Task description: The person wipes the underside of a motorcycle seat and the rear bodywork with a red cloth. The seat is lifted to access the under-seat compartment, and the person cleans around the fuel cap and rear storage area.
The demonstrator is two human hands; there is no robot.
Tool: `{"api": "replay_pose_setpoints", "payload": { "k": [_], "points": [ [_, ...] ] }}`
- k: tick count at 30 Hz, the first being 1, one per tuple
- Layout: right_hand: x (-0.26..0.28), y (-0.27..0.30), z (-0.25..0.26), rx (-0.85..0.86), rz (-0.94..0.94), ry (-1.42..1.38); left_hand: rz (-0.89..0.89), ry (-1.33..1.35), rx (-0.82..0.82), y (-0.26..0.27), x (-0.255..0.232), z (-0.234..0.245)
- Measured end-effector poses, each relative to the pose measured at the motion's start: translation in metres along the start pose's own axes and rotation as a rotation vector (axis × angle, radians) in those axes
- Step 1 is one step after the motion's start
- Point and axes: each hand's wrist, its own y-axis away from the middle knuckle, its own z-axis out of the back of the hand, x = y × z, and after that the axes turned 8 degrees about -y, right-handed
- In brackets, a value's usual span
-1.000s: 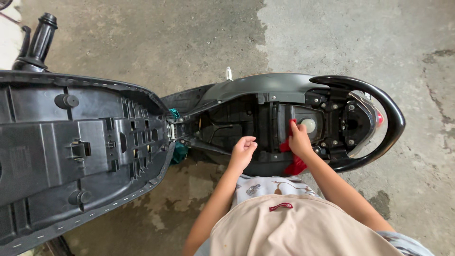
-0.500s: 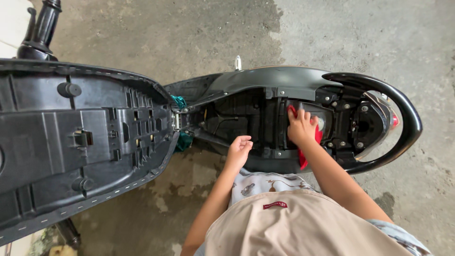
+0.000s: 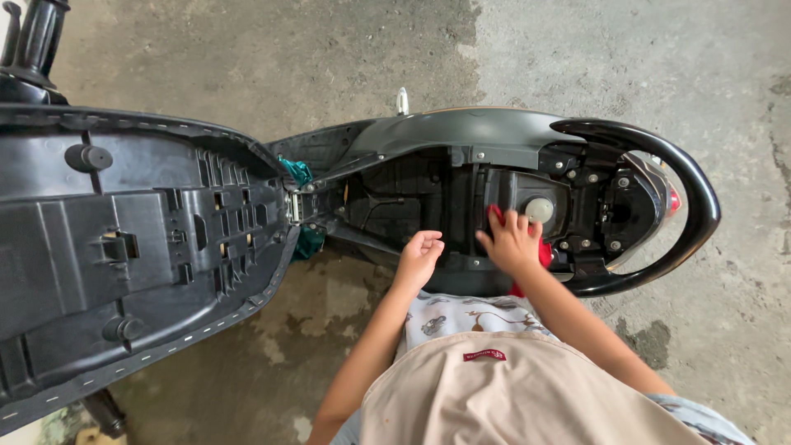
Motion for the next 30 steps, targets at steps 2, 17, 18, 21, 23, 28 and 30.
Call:
{"api": "replay_pose_setpoints", "payload": {
  "k": [2, 17, 18, 21, 23, 28, 30],
  "points": [
    [-0.004, -0.025, 0.003, -0.018, -0.015, 0.001, 0.027, 0.015, 0.000, 0.005, 0.005, 0.000],
    [-0.018, 0.037, -0.012, 0.098, 0.061, -0.028, 0.067, 0.056, -0.034, 0.010, 0.014, 0.008],
    [-0.017, 0.050, -0.012, 0.112, 0.066, -0.032, 0.076, 0.046, -0.032, 0.009, 0.012, 0.008],
    [-0.017, 0.055, -0.011, 0.129, 0.067, -0.039, 0.048, 0.043, -0.040, 0.004, 0.008, 0.004],
    [-0.013, 0.055, -0.008, 0.117, 0.074, -0.024, 0.027, 0.044, -0.039, 0.002, 0.010, 0.004],
    [-0.013, 0.051, -0.002, 0.146, 0.060, -0.005, -0.020, 0.105, -0.056, -0.005, 0.021, 0.009],
    [-0.013, 0.047, -0.005, 0.128, 0.035, -0.035, 0.000, 0.101, -0.072, -0.004, 0.024, 0.010]
  ]
}}
